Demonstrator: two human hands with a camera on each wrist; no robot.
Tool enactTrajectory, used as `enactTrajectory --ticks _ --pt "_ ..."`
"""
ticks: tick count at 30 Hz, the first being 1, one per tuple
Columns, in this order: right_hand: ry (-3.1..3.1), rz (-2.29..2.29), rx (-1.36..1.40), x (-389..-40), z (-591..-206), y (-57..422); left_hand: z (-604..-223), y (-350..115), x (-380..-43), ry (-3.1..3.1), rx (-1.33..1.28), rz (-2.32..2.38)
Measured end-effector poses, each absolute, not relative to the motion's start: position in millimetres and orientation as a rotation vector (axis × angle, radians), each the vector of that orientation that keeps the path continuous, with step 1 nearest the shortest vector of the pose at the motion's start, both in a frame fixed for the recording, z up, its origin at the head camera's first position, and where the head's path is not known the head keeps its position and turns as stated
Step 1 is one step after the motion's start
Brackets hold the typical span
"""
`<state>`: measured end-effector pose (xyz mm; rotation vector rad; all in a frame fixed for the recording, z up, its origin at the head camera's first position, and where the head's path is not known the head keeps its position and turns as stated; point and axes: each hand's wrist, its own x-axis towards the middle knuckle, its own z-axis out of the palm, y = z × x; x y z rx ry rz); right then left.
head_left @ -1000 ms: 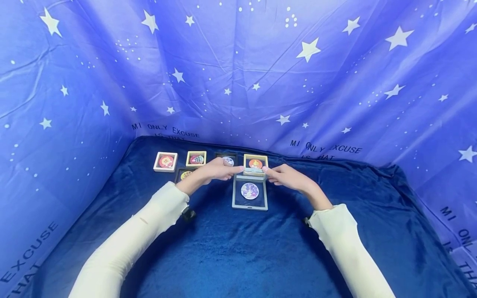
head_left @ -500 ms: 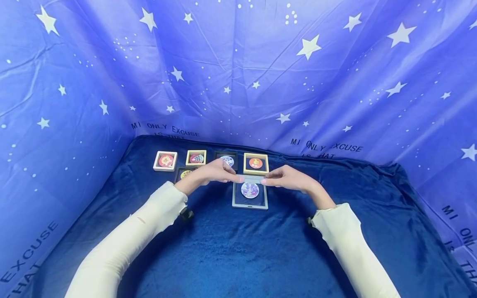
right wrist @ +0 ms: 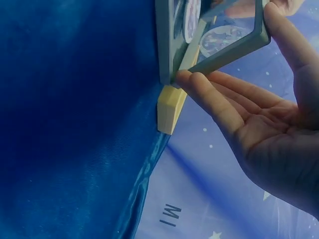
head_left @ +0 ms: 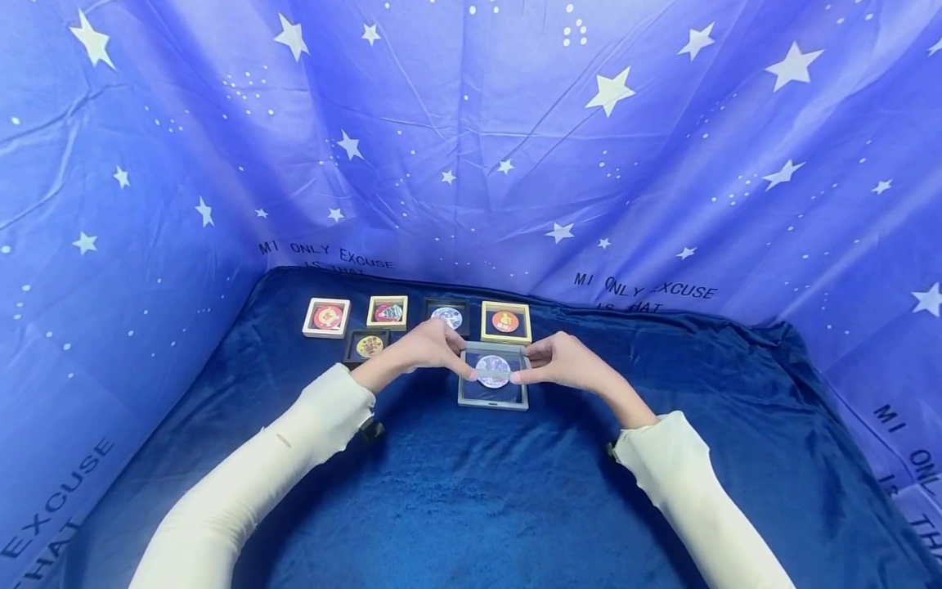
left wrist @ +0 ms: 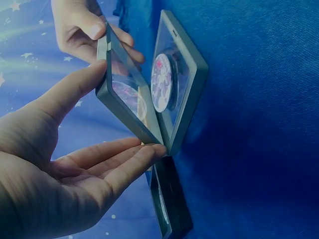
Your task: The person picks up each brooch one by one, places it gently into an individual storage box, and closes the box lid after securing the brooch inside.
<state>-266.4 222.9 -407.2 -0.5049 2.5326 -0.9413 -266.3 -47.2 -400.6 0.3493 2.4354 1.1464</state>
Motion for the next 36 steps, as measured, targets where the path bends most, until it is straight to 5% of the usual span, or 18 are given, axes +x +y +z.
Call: enactTrajectory --ticks 36 --pt "2.752 -0.832 -0.555 -247.1 -429.5 206.1 -425.3 -34.4 -244.9 2.764 0.466 0.975"
